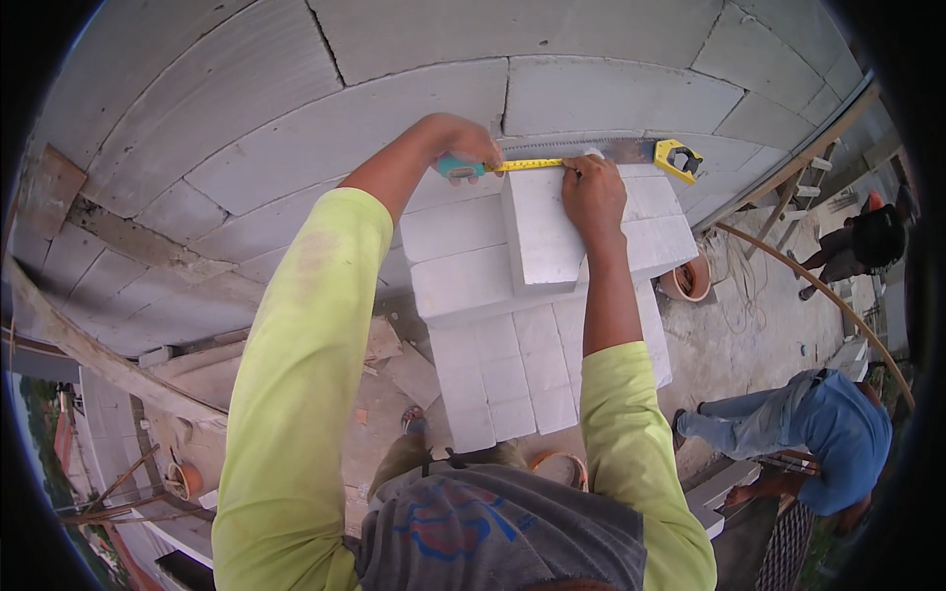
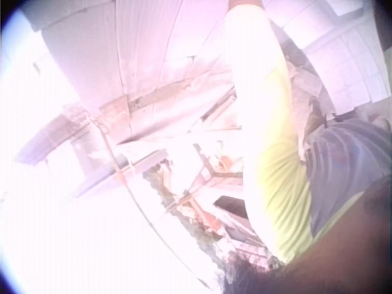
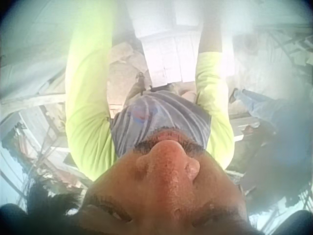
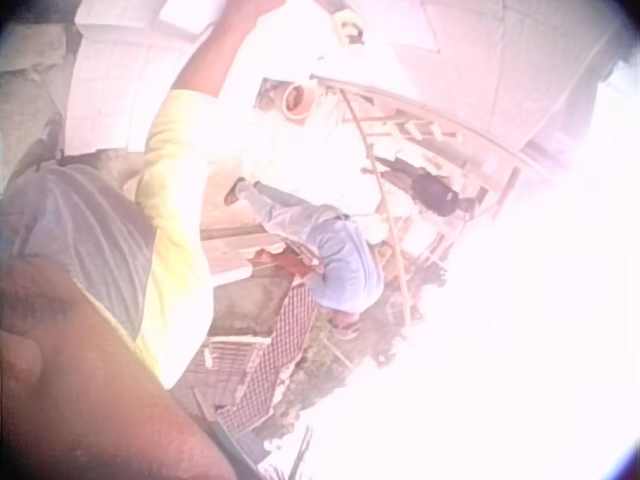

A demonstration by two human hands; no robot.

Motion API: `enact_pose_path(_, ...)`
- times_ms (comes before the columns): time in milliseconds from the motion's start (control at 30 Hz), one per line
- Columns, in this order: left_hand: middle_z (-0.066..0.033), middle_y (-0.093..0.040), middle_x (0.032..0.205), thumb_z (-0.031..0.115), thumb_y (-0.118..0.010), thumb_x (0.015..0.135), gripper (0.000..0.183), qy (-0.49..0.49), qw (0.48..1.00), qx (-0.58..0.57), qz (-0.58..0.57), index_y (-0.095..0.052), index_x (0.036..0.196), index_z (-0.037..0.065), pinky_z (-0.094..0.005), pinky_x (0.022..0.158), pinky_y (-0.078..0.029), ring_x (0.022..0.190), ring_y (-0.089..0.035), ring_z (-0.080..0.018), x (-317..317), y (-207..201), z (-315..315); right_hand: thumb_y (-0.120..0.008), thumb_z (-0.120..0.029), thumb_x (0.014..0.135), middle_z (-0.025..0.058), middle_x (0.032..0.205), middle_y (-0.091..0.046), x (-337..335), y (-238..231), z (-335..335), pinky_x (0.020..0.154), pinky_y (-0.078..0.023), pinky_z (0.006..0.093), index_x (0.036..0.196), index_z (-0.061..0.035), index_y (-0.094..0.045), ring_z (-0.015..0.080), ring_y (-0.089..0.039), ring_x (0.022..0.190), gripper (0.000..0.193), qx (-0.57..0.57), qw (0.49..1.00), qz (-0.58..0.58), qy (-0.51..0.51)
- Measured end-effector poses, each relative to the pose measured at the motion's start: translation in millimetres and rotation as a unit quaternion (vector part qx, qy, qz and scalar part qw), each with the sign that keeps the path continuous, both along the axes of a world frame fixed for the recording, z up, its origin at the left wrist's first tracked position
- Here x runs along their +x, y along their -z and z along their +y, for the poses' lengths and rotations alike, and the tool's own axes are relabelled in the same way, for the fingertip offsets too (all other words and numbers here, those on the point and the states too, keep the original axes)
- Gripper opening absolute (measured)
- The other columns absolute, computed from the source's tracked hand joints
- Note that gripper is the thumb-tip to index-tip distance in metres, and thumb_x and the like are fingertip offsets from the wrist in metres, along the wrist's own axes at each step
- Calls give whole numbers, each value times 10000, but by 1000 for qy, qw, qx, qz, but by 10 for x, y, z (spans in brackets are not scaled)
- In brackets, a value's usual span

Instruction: The person measures and cuts aerated concrete blocks, applies mortar, and installs them into a wall. They use a tape measure, hand saw, hammer, and trowel to prepare and place the blocks, then align them with a string line.

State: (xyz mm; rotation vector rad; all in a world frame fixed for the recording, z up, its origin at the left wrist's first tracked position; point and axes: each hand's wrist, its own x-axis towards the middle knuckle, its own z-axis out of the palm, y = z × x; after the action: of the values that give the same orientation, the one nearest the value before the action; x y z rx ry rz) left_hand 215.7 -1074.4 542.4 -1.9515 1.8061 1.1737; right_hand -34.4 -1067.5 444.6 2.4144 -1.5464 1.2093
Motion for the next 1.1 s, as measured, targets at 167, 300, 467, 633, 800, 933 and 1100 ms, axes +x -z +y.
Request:
enact_pose_path(167, -46, -720, 1202, 445, -705, 981, 563, -5, 1000, -3, -2, -660, 1496, 222, -323, 732, -580, 924, -715, -174, -83, 21, -89, -687, -91, 906, 80, 976, -777, 6, 18, -16, 868, -607, 451, 962, -95, -839, 316, -707, 997, 162, -6, 1000, -13, -3)
enact_pose_path(300, -56, -719, 1229, 420, -770, 945, 588, -23, 1000, -5, 8, -672, 1488, 215, -308, 756, -589, 961, -710, -177, -105, 8, -99, -681, -82, 897, 101, 975, -776, -13, 19, -36, 872, -603, 458, 964, -81, -841, 328, -705, 999, 173, -9, 1000, -19, -15)
enact_pose_path(467, -80, -708, 1233, 375, -787, 931, 563, -29, 1000, 0, 2, -693, 1453, 185, -328, 795, -612, 1051, -688, -184, -95, 92, -170, -658, -85, 911, 152, 982, -776, -4, -4, -123, 872, -594, 500, 951, -54, -828, 372, -715, 986, 177, 18, 1000, -1, -23)
enact_pose_path(633, -105, -710, 1239, 326, -751, 944, 445, -25, 1000, -16, -10, -747, 1354, 153, -362, 834, -618, 1058, -691, -216, -127, 113, -158, -634, -74, 918, 187, 986, -776, 38, -26, -241, 862, -571, 588, 922, -29, -797, 405, -732, 992, 169, 54, 997, 44, -16)
enact_pose_path(800, -128, -735, 1238, 279, -696, 966, 325, -23, 999, -35, 4, -804, 1249, 160, -397, 866, -621, 1009, -724, -258, -196, 142, -7, -625, -58, 920, 187, 1004, -770, -4, -76, -90, 858, -555, 612, 943, -21, -796, 415, -734, 1018, 177, 95, 994, 55, -3)
enact_pose_path(933, -129, -740, 1220, 256, -679, 973, 300, -15, 1000, -16, 22, -810, 1221, 151, -384, 859, -633, 1014, -725, -250, -247, 211, 160, -610, -79, 957, 183, 1038, -763, -74, -117, 232, 897, -544, 595, 971, -32, -798, 416, -720, 1052, 194, 131, 990, 55, 17)
enact_pose_path(1100, -108, -742, 1155, 252, -662, 973, 292, -7, 999, 1, 48, -803, 1194, 120, -399, 822, -635, 978, -720, -236, -407, 217, 599, -615, -118, 986, 168, 1019, -752, -281, -139, 799, 940, -527, 575, 986, -32, -798, 395, -696, 1078, 203, 150, 988, 27, 34)
